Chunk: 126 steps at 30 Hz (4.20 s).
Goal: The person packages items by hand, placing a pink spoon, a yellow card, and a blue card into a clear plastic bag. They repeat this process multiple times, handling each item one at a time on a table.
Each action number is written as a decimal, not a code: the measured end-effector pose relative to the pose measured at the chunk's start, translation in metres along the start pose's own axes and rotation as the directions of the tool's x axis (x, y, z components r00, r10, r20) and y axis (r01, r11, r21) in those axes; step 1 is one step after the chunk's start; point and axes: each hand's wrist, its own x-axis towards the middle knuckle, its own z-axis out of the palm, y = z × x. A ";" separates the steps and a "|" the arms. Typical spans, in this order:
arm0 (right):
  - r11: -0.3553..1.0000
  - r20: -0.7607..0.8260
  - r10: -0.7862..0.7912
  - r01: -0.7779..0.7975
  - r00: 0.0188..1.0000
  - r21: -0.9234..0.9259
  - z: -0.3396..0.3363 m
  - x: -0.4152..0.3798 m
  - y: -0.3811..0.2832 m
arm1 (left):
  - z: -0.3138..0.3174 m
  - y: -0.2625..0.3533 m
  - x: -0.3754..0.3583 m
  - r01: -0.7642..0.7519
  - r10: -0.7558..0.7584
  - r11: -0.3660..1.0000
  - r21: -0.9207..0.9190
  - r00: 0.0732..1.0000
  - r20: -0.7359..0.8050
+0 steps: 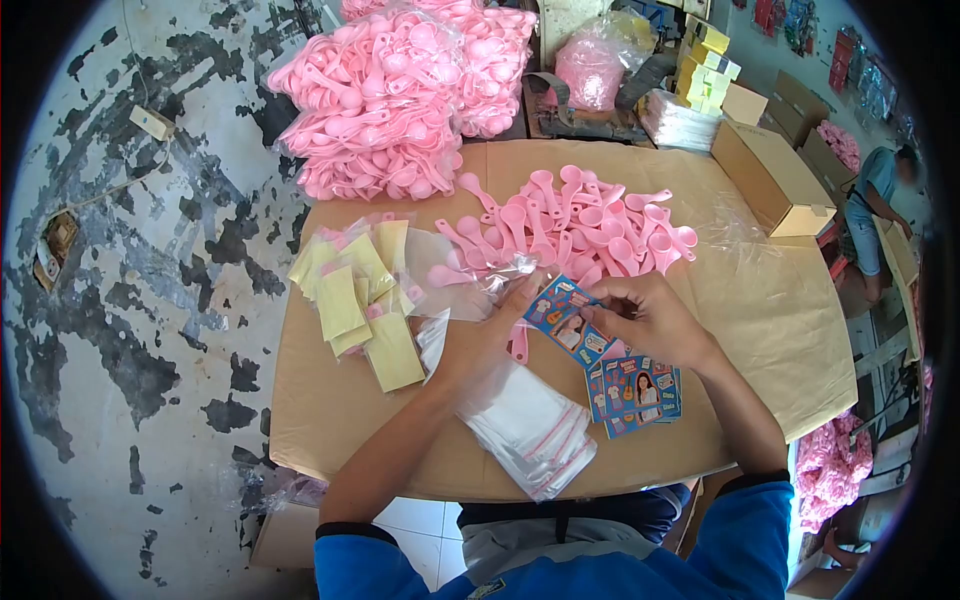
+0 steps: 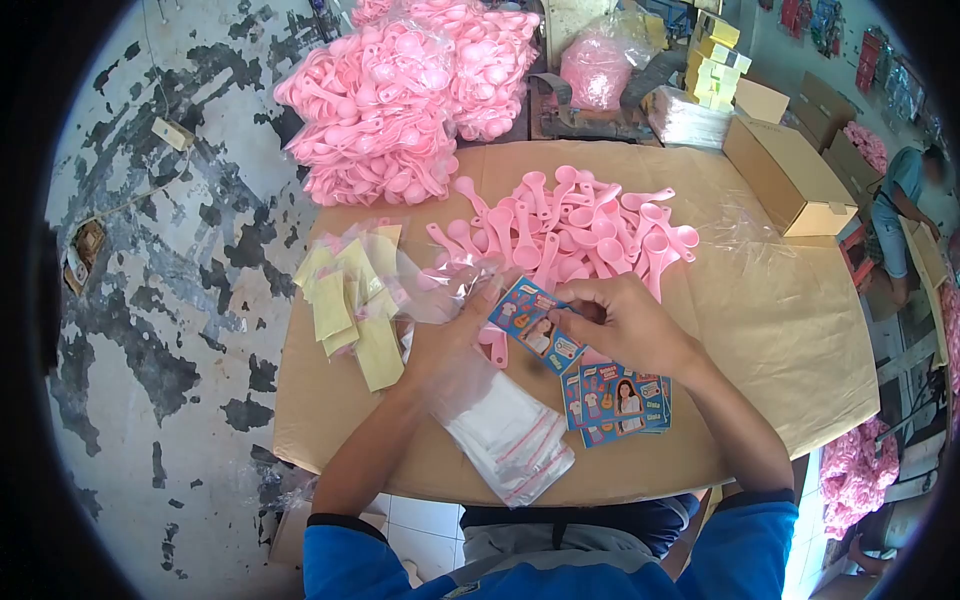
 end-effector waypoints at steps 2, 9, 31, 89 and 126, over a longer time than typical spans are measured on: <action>1.000 0.001 -0.007 0.007 1.000 -0.030 -0.002 -0.001 -0.004 | -0.002 0.002 0.001 -0.118 0.116 0.987 0.111 0.993 0.024; 0.989 -0.085 -0.016 0.028 0.996 0.148 0.012 0.001 0.008 | -0.006 0.000 -0.001 -0.056 0.047 0.985 0.162 0.997 0.062; 0.930 -0.102 0.007 0.031 0.995 0.366 0.024 0.002 -0.007 | 0.005 -0.003 -0.008 -0.205 0.209 0.978 -0.046 0.923 0.323; 0.751 -0.148 -0.059 -0.054 0.987 -0.658 -0.060 0.003 -0.100 | -0.024 -0.017 0.018 -0.468 0.413 0.731 0.496 0.883 0.224; 0.838 0.240 -0.431 0.485 0.870 -0.251 -0.020 0.040 -0.049 | -0.004 0.007 -0.004 0.158 -0.176 0.984 0.076 0.879 0.444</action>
